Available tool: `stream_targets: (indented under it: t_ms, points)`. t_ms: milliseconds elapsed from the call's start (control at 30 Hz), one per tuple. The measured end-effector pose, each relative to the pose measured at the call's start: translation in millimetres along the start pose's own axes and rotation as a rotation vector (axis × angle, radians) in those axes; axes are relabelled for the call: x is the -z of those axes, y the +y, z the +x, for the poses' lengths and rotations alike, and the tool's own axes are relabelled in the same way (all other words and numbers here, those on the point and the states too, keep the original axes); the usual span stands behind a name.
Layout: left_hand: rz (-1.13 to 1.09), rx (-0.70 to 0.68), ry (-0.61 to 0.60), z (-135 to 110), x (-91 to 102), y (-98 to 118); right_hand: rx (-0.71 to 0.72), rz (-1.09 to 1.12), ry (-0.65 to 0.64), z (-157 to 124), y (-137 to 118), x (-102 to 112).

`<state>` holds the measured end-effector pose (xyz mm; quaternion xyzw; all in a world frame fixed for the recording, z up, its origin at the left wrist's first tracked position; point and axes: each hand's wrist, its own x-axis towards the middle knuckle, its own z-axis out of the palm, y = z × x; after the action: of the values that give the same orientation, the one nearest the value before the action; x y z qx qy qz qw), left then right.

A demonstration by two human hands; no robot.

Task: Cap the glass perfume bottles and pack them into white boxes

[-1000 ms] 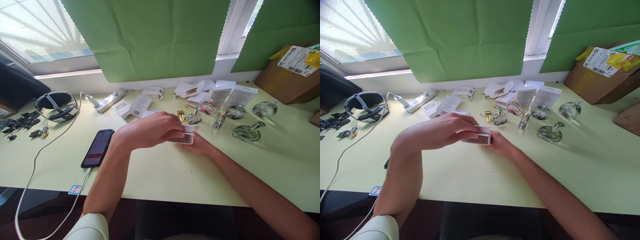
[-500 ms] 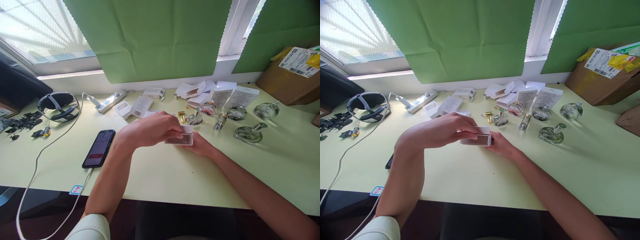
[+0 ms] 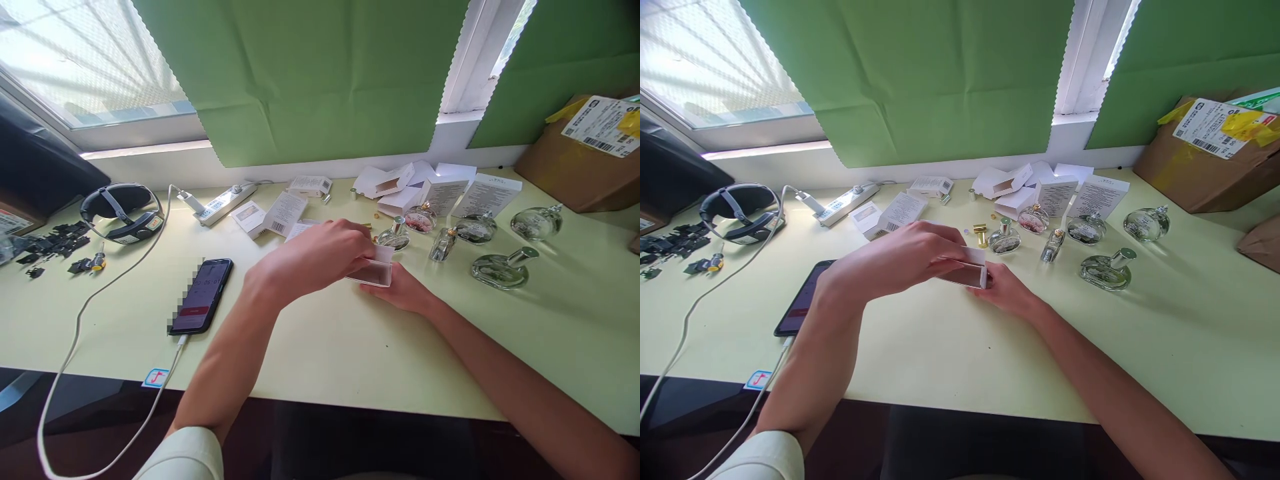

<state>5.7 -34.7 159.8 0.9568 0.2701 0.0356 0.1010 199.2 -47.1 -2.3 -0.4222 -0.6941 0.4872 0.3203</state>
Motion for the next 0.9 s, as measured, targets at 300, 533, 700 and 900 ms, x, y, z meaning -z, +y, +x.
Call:
stream_targets:
  t_ms: [300, 533, 700, 900]
  points:
    - [0.038, -0.002, -0.024, 8, -5.8, -11, -0.037, 0.006, -0.006, 2, 4, 0]
    - [0.087, 0.043, -0.027, 15, -14.5, -20, -0.033, 0.061, 0.01, 2, 4, 0]
    - [-0.018, -0.01, -0.045, 2, 1.0, -19, -0.06, 0.121, -0.031, 2, -1, 2]
    - [-0.053, 0.084, -0.057, -12, 14.8, -17, -0.073, 0.122, -0.07, 0, -3, 1]
